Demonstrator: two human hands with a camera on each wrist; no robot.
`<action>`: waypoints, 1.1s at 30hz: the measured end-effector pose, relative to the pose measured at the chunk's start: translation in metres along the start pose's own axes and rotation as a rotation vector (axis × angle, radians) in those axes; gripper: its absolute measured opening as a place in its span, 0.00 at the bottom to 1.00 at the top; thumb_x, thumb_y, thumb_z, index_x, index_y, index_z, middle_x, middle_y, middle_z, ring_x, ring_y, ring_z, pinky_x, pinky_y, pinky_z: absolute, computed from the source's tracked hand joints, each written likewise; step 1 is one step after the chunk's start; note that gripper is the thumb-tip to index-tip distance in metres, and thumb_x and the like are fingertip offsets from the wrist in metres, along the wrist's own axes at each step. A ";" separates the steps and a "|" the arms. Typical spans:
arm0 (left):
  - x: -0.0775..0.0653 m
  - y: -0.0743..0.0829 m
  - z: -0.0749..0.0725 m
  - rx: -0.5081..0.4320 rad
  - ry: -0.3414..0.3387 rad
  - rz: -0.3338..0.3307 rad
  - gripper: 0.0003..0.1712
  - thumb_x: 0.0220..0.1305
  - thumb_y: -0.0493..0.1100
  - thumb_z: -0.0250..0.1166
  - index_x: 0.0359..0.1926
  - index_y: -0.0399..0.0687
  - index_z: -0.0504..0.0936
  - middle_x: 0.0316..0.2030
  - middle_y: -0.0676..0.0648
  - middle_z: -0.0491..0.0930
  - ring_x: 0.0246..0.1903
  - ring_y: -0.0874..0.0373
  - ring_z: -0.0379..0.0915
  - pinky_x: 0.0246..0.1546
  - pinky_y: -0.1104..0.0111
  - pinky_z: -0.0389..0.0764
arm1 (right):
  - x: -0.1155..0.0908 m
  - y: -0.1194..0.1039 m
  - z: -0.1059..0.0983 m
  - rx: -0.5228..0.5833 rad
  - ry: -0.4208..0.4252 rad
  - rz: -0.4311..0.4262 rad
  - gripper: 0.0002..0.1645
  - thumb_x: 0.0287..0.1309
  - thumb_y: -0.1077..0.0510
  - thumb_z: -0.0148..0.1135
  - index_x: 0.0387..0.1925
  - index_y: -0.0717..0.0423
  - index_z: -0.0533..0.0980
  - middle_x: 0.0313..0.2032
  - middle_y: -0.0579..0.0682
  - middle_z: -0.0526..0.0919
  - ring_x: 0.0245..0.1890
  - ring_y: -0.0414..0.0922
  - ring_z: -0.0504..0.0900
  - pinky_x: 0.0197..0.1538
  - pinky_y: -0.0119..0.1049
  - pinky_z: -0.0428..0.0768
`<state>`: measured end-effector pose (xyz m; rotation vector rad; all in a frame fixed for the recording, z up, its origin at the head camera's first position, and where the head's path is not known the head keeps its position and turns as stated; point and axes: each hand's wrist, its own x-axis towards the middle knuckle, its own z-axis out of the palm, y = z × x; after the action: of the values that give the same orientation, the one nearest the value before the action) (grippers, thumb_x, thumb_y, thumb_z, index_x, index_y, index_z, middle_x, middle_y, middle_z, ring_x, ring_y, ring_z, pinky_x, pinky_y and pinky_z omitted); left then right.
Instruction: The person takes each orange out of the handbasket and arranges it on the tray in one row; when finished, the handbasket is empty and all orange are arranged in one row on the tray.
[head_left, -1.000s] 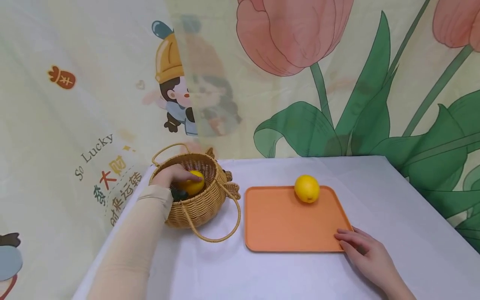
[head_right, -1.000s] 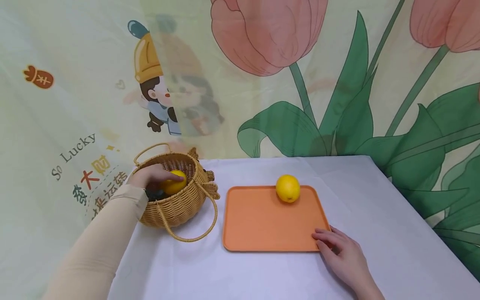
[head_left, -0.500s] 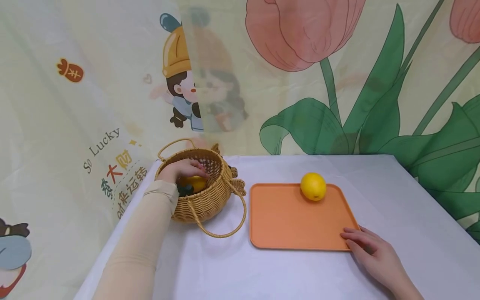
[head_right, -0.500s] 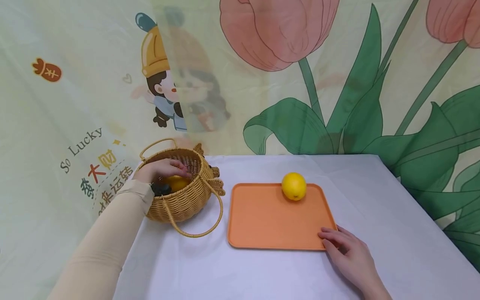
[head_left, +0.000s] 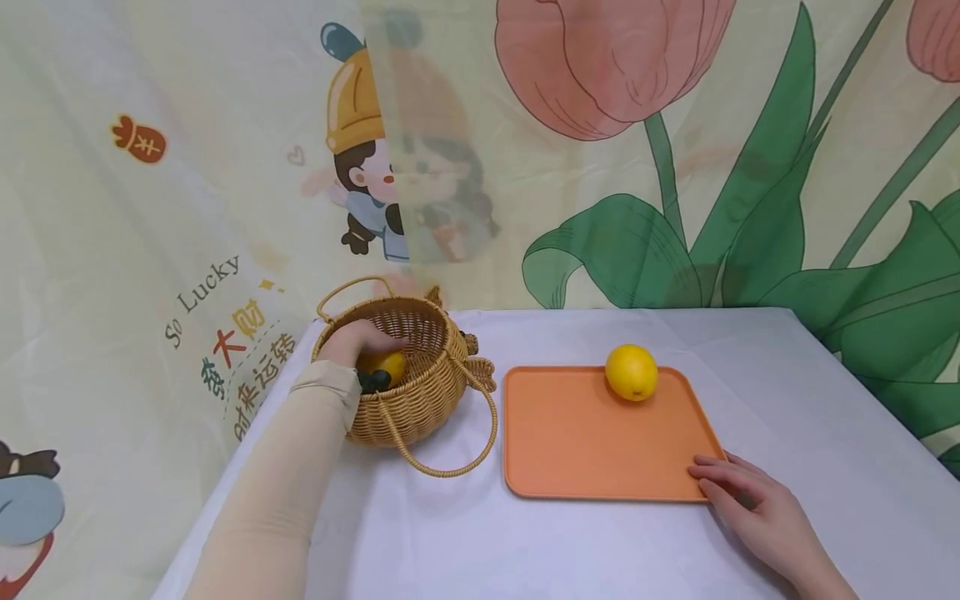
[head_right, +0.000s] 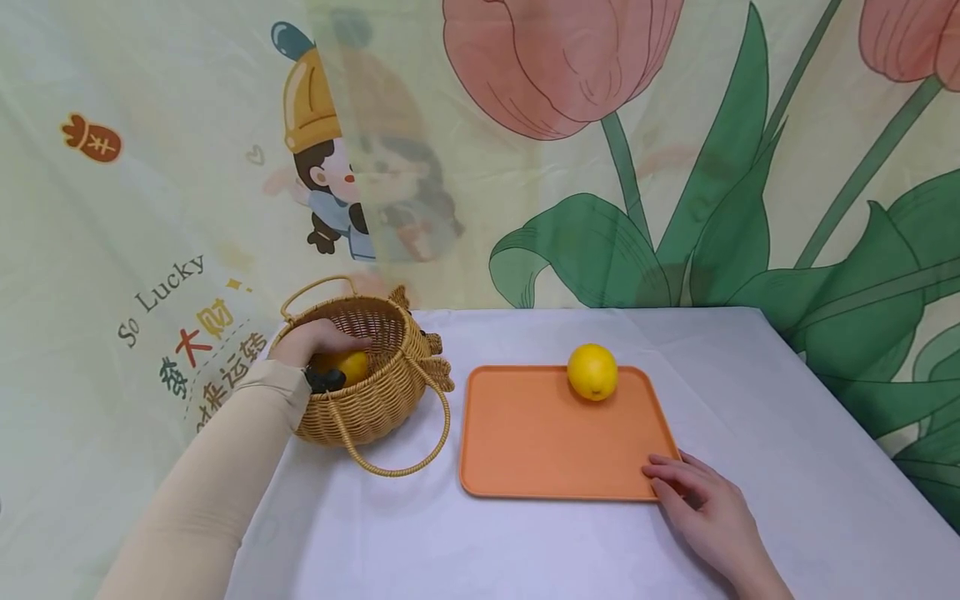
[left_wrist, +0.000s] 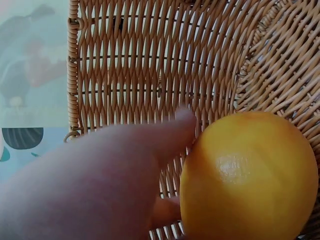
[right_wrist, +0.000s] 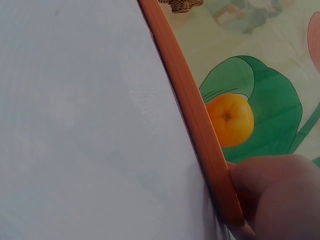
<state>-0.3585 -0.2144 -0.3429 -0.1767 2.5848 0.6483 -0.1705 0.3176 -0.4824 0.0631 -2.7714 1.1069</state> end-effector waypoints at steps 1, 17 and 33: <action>-0.001 0.000 0.000 0.008 -0.006 -0.010 0.45 0.74 0.63 0.54 0.69 0.25 0.67 0.66 0.30 0.70 0.65 0.36 0.66 0.68 0.49 0.66 | 0.000 0.000 0.000 0.001 -0.001 -0.001 0.13 0.72 0.55 0.62 0.51 0.53 0.86 0.59 0.61 0.81 0.68 0.69 0.63 0.64 0.73 0.60; 0.004 -0.001 0.000 -0.074 -0.035 0.066 0.46 0.66 0.61 0.67 0.69 0.29 0.67 0.60 0.34 0.72 0.58 0.40 0.70 0.63 0.52 0.72 | -0.001 -0.001 -0.001 0.016 -0.006 0.003 0.13 0.72 0.54 0.62 0.52 0.52 0.86 0.59 0.60 0.81 0.69 0.69 0.63 0.64 0.72 0.60; -0.004 0.004 0.002 -0.426 -0.026 0.128 0.39 0.67 0.57 0.60 0.71 0.40 0.63 0.59 0.35 0.68 0.49 0.42 0.73 0.48 0.54 0.82 | -0.001 0.000 -0.002 0.018 -0.016 0.017 0.15 0.73 0.52 0.61 0.52 0.52 0.86 0.60 0.61 0.81 0.69 0.69 0.62 0.64 0.73 0.59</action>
<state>-0.3550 -0.2096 -0.3404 -0.1365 2.4147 1.2353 -0.1694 0.3184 -0.4812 0.0511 -2.7814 1.1413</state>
